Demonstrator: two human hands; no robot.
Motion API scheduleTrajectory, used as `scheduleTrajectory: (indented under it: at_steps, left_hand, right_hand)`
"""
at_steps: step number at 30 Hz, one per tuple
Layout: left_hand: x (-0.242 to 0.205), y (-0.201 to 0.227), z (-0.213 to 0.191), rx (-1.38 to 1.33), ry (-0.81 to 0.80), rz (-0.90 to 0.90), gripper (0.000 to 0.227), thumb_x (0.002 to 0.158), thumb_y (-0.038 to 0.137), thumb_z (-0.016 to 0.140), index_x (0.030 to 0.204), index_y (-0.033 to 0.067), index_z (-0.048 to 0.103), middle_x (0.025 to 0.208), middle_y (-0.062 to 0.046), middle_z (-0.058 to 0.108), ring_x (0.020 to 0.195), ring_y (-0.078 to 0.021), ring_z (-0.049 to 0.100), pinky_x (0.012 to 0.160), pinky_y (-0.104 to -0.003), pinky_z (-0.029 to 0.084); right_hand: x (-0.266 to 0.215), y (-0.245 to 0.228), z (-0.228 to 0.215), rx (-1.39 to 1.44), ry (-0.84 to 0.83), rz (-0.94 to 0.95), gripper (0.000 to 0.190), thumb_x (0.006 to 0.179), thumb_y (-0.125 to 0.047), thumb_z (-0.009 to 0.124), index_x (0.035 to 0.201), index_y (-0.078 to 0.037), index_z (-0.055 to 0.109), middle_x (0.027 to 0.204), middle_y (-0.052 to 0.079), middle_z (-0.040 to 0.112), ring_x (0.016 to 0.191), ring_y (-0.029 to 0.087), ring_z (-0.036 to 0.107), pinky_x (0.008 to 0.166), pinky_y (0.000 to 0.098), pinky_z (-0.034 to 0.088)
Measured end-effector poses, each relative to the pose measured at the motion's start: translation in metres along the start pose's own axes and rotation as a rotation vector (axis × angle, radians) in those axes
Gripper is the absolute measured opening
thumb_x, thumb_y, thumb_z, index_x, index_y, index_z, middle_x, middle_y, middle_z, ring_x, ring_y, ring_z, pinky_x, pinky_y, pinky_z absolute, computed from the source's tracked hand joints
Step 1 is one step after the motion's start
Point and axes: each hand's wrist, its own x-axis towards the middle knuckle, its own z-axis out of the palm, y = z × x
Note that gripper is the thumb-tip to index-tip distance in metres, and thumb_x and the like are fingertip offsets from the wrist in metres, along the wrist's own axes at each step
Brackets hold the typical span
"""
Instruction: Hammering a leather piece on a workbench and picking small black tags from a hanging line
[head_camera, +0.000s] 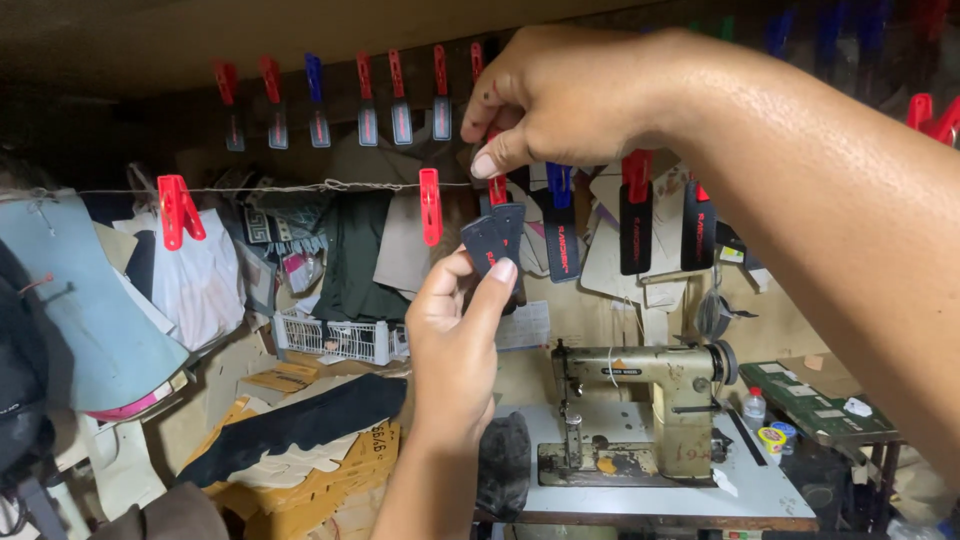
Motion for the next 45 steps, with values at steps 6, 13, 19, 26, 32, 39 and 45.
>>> scheduleTrajectory:
  at_steps: [6, 13, 19, 26, 32, 39, 45]
  left_hand:
    - [0.002, -0.014, -0.001, -0.084, 0.020, 0.016, 0.013, 0.090, 0.008, 0.071, 0.102, 0.0031, 0.069, 0.104, -0.011, 0.077, 0.094, -0.0138, 0.069, 0.090, -0.029, 0.055]
    - [-0.002, -0.027, -0.021, -0.321, -0.046, -0.201, 0.019, 0.093, 0.014, 0.066, 0.111, 0.0071, 0.066, 0.105, -0.011, 0.073, 0.094, -0.0256, 0.070, 0.080, -0.032, 0.050]
    - [-0.014, -0.032, -0.034, -0.624, -0.189, -0.224, 0.020, 0.094, 0.013, 0.068, 0.113, 0.0067, 0.063, 0.105, -0.014, 0.072, 0.093, -0.0271, 0.070, 0.106, -0.062, 0.050]
    - [-0.020, -0.037, -0.025, -0.647, -0.181, -0.245, 0.023, 0.095, 0.011, 0.067, 0.116, 0.0096, 0.058, 0.092, -0.007, 0.074, 0.089, -0.0232, 0.073, 0.107, -0.061, 0.050]
    - [-0.021, -0.034, -0.009, -0.455, -0.066, -0.225, 0.026, 0.094, 0.016, 0.067, 0.118, 0.0055, 0.065, 0.114, -0.013, 0.074, 0.103, -0.0231, 0.069, 0.096, -0.046, 0.055]
    - [-0.023, -0.024, 0.008, -0.309, 0.008, -0.130, 0.023, 0.094, 0.011, 0.064, 0.114, 0.0014, 0.069, 0.114, -0.015, 0.075, 0.104, -0.0246, 0.069, 0.094, -0.037, 0.053]
    - [-0.010, -0.019, 0.034, -0.134, 0.021, -0.058, 0.029, 0.089, 0.010, 0.069, 0.117, 0.0003, 0.071, 0.113, -0.010, 0.076, 0.105, -0.0180, 0.068, 0.101, -0.033, 0.051]
  right_hand:
    - [0.001, 0.013, 0.006, 0.124, 0.016, -0.098, 0.041, 0.082, -0.030, 0.083, 0.120, -0.016, 0.073, 0.091, 0.002, 0.077, 0.076, 0.012, 0.066, 0.069, 0.0292, 0.051]
    - [-0.005, 0.012, 0.006, 0.079, 0.133, -0.086, 0.048, 0.080, -0.043, 0.084, 0.121, -0.022, 0.072, 0.097, 0.002, 0.070, 0.080, 0.015, 0.062, 0.070, 0.0322, 0.047]
    - [-0.024, 0.013, -0.014, 0.000, 0.063, -0.074, 0.080, 0.071, -0.058, 0.080, 0.137, -0.017, 0.063, 0.125, 0.004, 0.072, 0.111, 0.020, 0.067, 0.093, 0.0339, 0.051]
    - [-0.030, 0.024, -0.013, -0.209, -0.026, 0.019, 0.053, 0.087, -0.045, 0.071, 0.134, -0.023, 0.067, 0.116, 0.005, 0.076, 0.098, 0.027, 0.071, 0.083, 0.0409, 0.051]
    - [-0.010, 0.049, 0.004, -0.074, 0.019, -0.059, 0.068, 0.094, -0.041, 0.064, 0.152, -0.011, 0.048, 0.136, 0.014, 0.066, 0.116, 0.034, 0.067, 0.095, 0.0393, 0.051]
    - [-0.022, 0.035, -0.001, 0.075, 0.012, -0.076, 0.038, 0.090, -0.030, 0.072, 0.123, -0.010, 0.071, 0.113, 0.006, 0.078, 0.098, 0.017, 0.073, 0.085, 0.0302, 0.054]
    - [-0.024, 0.034, 0.001, 0.091, 0.017, -0.032, 0.031, 0.089, -0.031, 0.075, 0.114, -0.013, 0.076, 0.103, 0.002, 0.081, 0.088, 0.015, 0.073, 0.076, 0.0305, 0.054]
